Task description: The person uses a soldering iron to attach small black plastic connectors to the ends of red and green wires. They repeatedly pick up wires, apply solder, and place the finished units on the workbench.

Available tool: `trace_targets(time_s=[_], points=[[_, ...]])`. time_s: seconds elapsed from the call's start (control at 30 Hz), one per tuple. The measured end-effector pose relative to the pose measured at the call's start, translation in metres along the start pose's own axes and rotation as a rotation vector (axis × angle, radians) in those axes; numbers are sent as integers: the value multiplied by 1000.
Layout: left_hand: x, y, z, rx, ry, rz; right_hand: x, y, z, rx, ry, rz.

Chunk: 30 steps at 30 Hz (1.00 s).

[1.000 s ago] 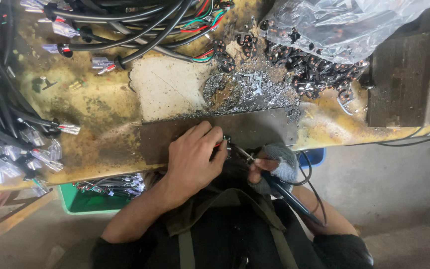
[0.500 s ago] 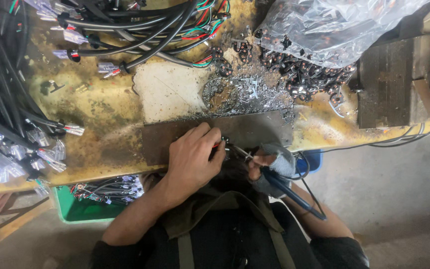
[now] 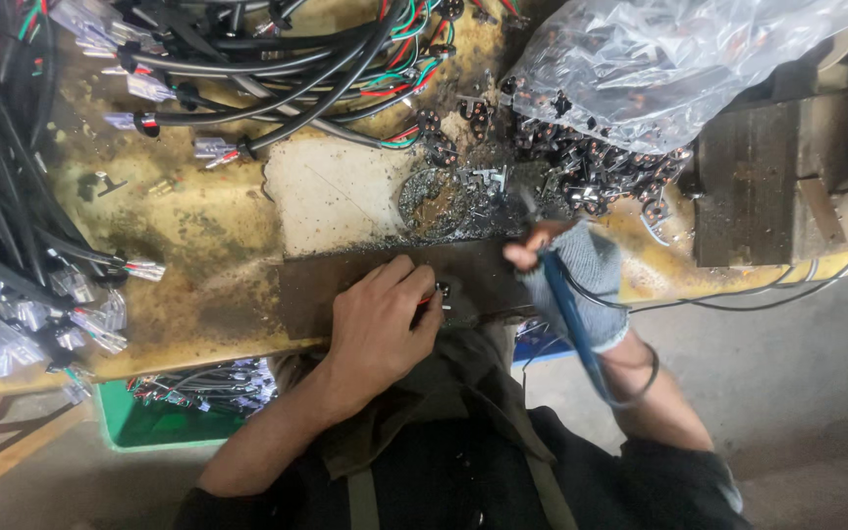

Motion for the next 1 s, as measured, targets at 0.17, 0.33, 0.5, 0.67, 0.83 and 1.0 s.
trace_targets(time_s=[0.17,0.33,0.5,0.67,0.83,1.0], points=[[-2,1,1,-20,-9,2,22,-61,17,82,1014,237],[-1,0,3,-40,8,5,43,-64,19,1,980,215],[3,-1,2,-36,51,-13,32,-42,11,-157,731,94],[2,-1,1,-24,30,-5,20,-40,9,-221,801,72],[1,0,3,-38,44,-22,29,-38,9,-225,779,81],[3,0,2,-25,45,-19,38,-10,8,74,488,-150]])
Point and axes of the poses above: each hand's wrist, its own y-axis away from the middle knuckle, its own z-axis out of the back of the hand, x = y × z, the point moved 4 cm from there along -y, towards the middle knuckle, and after that the axes turned 2 degrees about y, right-handed, at the moved point
